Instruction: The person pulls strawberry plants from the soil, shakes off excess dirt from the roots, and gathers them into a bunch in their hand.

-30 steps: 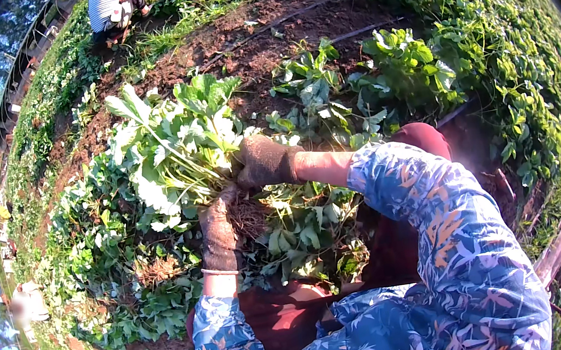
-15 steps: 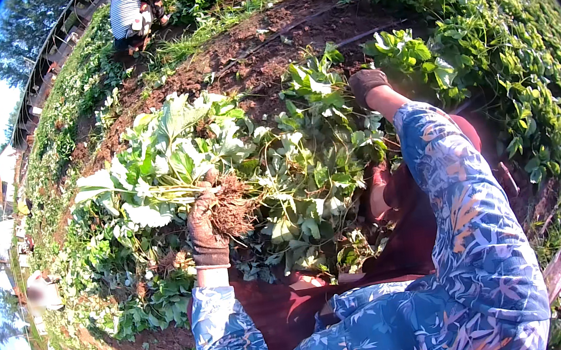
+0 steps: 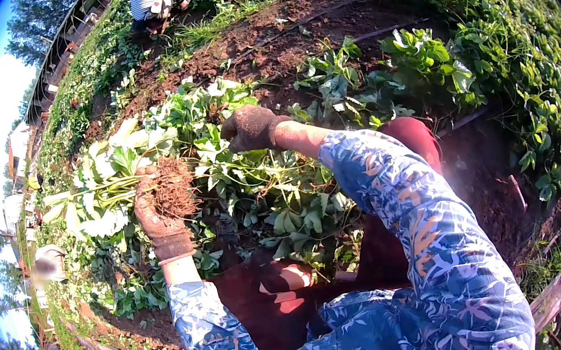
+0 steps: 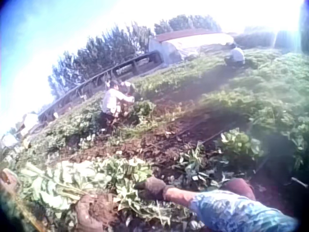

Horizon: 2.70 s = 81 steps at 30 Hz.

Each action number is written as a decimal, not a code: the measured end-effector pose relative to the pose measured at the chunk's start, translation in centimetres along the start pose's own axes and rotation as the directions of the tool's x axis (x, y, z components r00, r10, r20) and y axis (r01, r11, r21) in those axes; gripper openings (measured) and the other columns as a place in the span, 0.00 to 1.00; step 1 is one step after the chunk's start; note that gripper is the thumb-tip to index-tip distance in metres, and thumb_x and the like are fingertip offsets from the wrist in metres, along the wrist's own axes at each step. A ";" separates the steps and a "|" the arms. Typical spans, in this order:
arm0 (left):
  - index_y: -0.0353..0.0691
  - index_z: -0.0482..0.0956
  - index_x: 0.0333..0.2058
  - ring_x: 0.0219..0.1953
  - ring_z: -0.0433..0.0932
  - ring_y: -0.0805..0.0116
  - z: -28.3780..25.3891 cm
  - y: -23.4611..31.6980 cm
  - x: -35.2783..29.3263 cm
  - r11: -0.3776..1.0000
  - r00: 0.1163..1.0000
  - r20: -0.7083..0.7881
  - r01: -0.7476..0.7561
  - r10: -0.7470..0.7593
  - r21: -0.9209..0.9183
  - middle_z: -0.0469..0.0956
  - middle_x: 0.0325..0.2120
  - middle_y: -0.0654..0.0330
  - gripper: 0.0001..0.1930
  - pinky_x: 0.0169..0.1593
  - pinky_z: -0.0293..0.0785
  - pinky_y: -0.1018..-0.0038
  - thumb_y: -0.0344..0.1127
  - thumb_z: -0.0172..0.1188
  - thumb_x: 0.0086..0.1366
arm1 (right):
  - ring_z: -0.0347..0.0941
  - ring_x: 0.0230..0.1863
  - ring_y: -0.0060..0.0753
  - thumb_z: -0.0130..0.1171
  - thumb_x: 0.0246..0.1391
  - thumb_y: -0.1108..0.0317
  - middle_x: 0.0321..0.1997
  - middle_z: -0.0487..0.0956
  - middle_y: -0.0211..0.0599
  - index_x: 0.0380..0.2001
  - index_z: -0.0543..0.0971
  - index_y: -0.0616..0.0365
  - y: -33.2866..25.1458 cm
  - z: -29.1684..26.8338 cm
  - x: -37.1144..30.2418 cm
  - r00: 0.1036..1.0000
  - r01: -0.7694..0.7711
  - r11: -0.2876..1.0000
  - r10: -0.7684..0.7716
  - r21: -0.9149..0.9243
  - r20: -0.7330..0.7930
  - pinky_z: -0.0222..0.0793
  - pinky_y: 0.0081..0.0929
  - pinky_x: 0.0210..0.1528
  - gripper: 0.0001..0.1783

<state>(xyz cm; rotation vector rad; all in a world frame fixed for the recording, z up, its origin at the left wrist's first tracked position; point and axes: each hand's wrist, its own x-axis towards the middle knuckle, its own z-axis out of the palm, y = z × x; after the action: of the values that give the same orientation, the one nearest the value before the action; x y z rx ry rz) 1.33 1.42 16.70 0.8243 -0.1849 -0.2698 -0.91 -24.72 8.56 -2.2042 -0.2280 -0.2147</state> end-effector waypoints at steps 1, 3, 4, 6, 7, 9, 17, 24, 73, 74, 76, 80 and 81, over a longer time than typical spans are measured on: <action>0.41 0.73 0.45 0.49 0.75 0.57 -0.4 0.7 0.4 0.999 0.995 -0.098 -0.029 0.027 -0.016 0.77 0.45 0.58 0.11 0.55 0.73 0.54 0.28 0.54 0.62 | 0.78 0.39 0.49 0.60 0.41 0.63 0.35 0.82 0.44 0.40 0.82 0.51 0.6 0.9 0.6 0.997 -0.079 0.992 0.080 -0.101 0.007 0.74 0.40 0.44 0.19; 0.41 0.74 0.42 0.53 0.73 0.53 -1.7 1.9 1.4 0.987 0.996 0.061 -0.060 0.070 -0.150 0.76 0.47 0.57 0.09 0.59 0.67 0.47 0.28 0.53 0.63 | 0.78 0.39 0.50 0.59 0.41 0.60 0.33 0.81 0.45 0.36 0.83 0.52 2.9 2.7 1.6 0.983 -0.180 0.946 0.180 -0.269 -0.026 0.74 0.42 0.43 0.17; 0.42 0.74 0.40 0.55 0.71 0.50 -2.5 2.5 2.1 0.984 1.000 -0.012 -0.009 0.007 -0.177 0.77 0.47 0.57 0.07 0.61 0.61 0.42 0.28 0.52 0.64 | 0.78 0.38 0.50 0.59 0.41 0.61 0.33 0.81 0.45 0.36 0.83 0.51 4.4 3.5 2.0 0.967 -0.238 0.931 0.254 -0.275 0.025 0.74 0.41 0.43 0.16; 0.42 0.73 0.43 0.54 0.71 0.51 -4.4 2.8 3.0 0.986 0.997 -0.025 -0.081 0.078 -0.146 0.77 0.45 0.57 0.08 0.61 0.62 0.42 0.30 0.51 0.65 | 0.79 0.38 0.48 0.59 0.42 0.60 0.33 0.81 0.46 0.35 0.83 0.52 7.9 5.3 2.9 0.942 -0.299 0.917 0.328 -0.262 0.072 0.74 0.40 0.42 0.15; 0.42 0.72 0.45 0.55 0.71 0.51 -5.3 2.7 3.4 0.987 0.985 -0.143 -0.114 0.097 -0.114 0.77 0.44 0.58 0.10 0.61 0.60 0.42 0.32 0.50 0.67 | 0.79 0.38 0.47 0.60 0.43 0.60 0.33 0.81 0.46 0.35 0.83 0.52 9.7 6.2 3.4 0.898 -0.358 0.883 0.415 -0.304 0.145 0.74 0.40 0.42 0.15; 0.41 0.71 0.48 0.53 0.72 0.53 -6.8 2.5 4.2 0.980 0.992 -0.103 -0.091 0.074 -0.176 0.78 0.39 0.60 0.12 0.60 0.61 0.41 0.32 0.51 0.66 | 0.78 0.44 0.45 0.64 0.44 0.47 0.38 0.81 0.47 0.48 0.78 0.53 12.9 8.8 4.4 0.873 -0.453 0.882 0.468 -0.129 0.135 0.72 0.39 0.47 0.30; 0.40 0.69 0.46 0.56 0.69 0.49 -8.9 3.3 5.5 0.991 0.995 -0.059 -0.092 0.086 -0.102 0.77 0.39 0.54 0.12 0.60 0.61 0.40 0.31 0.53 0.64 | 0.70 0.55 0.53 0.55 0.53 0.45 0.57 0.71 0.45 0.55 0.70 0.49 12.9 29.8 3.4 0.856 -0.038 0.956 0.182 -0.292 0.484 0.68 0.41 0.55 0.30; 0.35 0.75 0.41 0.55 0.72 0.56 -10.7 5.2 7.7 0.989 0.991 -0.002 -0.135 0.135 -0.062 0.79 0.41 0.59 0.14 0.63 0.58 0.40 0.38 0.44 0.71 | 0.79 0.35 0.47 0.62 0.46 0.59 0.37 0.80 0.43 0.39 0.78 0.54 5.2 33.4 -5.0 0.925 0.030 0.999 -0.035 0.018 0.379 0.75 0.39 0.36 0.17; 0.40 0.74 0.39 0.49 0.74 0.56 -7.6 0.8 8.5 0.975 0.959 -0.260 0.052 -0.110 -0.217 0.77 0.31 0.63 0.10 0.54 0.69 0.43 0.38 0.49 0.69 | 0.78 0.27 0.32 0.63 0.37 0.59 0.24 0.80 0.35 0.28 0.84 0.46 28.2 3.7 2.1 0.814 -0.396 0.726 0.561 -0.562 0.151 0.73 0.31 0.32 0.11; 0.41 0.74 0.39 0.50 0.74 0.55 -7.5 0.7 8.5 0.965 0.965 -0.215 0.093 -0.147 -0.245 0.77 0.33 0.63 0.10 0.54 0.68 0.43 0.39 0.48 0.69 | 0.78 0.27 0.34 0.63 0.37 0.58 0.23 0.80 0.36 0.29 0.84 0.48 27.4 3.0 0.3 0.835 -0.466 0.793 0.541 -0.392 0.103 0.73 0.32 0.32 0.13; 0.40 0.74 0.41 0.50 0.74 0.55 -7.2 0.2 7.9 0.987 0.962 -0.256 0.060 -0.097 -0.147 0.77 0.34 0.62 0.11 0.56 0.67 0.43 0.39 0.48 0.69 | 0.76 0.23 0.26 0.64 0.39 0.62 0.21 0.79 0.34 0.28 0.83 0.55 25.8 2.2 -3.1 0.792 -0.604 0.787 0.610 -0.128 0.013 0.72 0.29 0.26 0.12; 0.39 0.74 0.43 0.51 0.73 0.54 -6.7 -0.2 7.4 0.973 0.985 -0.075 0.139 -0.155 -0.185 0.76 0.34 0.63 0.11 0.58 0.64 0.42 0.38 0.47 0.69 | 0.77 0.25 0.30 0.65 0.44 0.55 0.23 0.80 0.31 0.28 0.83 0.51 24.7 1.2 -7.2 0.801 -0.593 0.790 0.598 -0.160 -0.015 0.74 0.27 0.29 0.13; 0.39 0.74 0.42 0.52 0.72 0.54 -6.5 -0.3 7.2 0.968 0.984 -0.065 0.150 -0.166 -0.203 0.76 0.34 0.63 0.11 0.58 0.63 0.42 0.38 0.47 0.69 | 0.77 0.26 0.30 0.65 0.45 0.54 0.23 0.80 0.29 0.27 0.83 0.49 25.0 1.1 -7.6 0.782 -0.622 0.778 0.622 -0.084 -0.030 0.73 0.28 0.29 0.11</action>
<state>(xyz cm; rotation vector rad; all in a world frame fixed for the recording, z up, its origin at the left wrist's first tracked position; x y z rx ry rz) 9.86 3.51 12.59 0.6516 -0.0146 -0.3978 -2.24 -39.27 -13.09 -2.2394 0.5310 0.1504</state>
